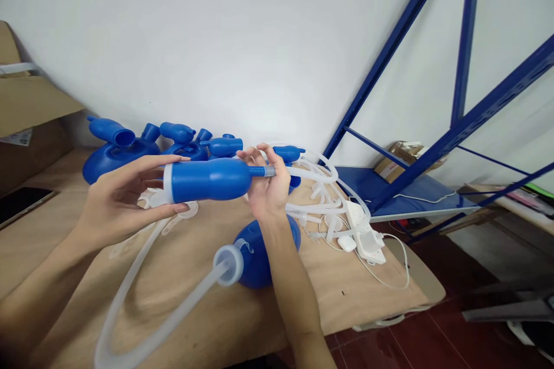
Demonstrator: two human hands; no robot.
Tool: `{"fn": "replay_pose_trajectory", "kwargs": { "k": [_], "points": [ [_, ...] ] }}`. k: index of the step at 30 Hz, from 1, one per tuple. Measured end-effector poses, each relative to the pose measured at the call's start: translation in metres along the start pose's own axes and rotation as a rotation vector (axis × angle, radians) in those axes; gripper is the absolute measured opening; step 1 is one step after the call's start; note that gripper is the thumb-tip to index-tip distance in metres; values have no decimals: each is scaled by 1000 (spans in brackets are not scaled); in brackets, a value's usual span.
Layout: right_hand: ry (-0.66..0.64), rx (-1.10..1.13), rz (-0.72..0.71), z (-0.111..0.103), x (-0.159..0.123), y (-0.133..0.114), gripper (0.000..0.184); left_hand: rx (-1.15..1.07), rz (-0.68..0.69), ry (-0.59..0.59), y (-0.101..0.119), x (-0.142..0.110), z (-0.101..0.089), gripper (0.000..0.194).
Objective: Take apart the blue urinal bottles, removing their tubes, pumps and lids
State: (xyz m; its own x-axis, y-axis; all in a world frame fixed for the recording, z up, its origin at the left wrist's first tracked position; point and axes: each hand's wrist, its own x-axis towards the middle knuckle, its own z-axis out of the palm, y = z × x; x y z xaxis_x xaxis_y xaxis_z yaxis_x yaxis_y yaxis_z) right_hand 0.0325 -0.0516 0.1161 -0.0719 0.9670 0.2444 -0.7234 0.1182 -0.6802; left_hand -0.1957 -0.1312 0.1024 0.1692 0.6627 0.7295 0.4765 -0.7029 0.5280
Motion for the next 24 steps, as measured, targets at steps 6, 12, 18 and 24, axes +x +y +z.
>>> {"fn": "replay_pose_trajectory", "kwargs": {
  "k": [6,12,18,24],
  "points": [
    [-204,-319,60,-4,0,-7,32,287,346,10,9,0,-16,59],
    [-310,-309,77,-4,-4,-5,40,411,608,7,0,-2,-22,46],
    [-263,-340,2,0,-5,5,50,567,563,55,-21,-11,-20,68],
    [-198,-385,-141,1,-8,7,50,617,490,128,-23,-19,-8,57]
  ]
}}
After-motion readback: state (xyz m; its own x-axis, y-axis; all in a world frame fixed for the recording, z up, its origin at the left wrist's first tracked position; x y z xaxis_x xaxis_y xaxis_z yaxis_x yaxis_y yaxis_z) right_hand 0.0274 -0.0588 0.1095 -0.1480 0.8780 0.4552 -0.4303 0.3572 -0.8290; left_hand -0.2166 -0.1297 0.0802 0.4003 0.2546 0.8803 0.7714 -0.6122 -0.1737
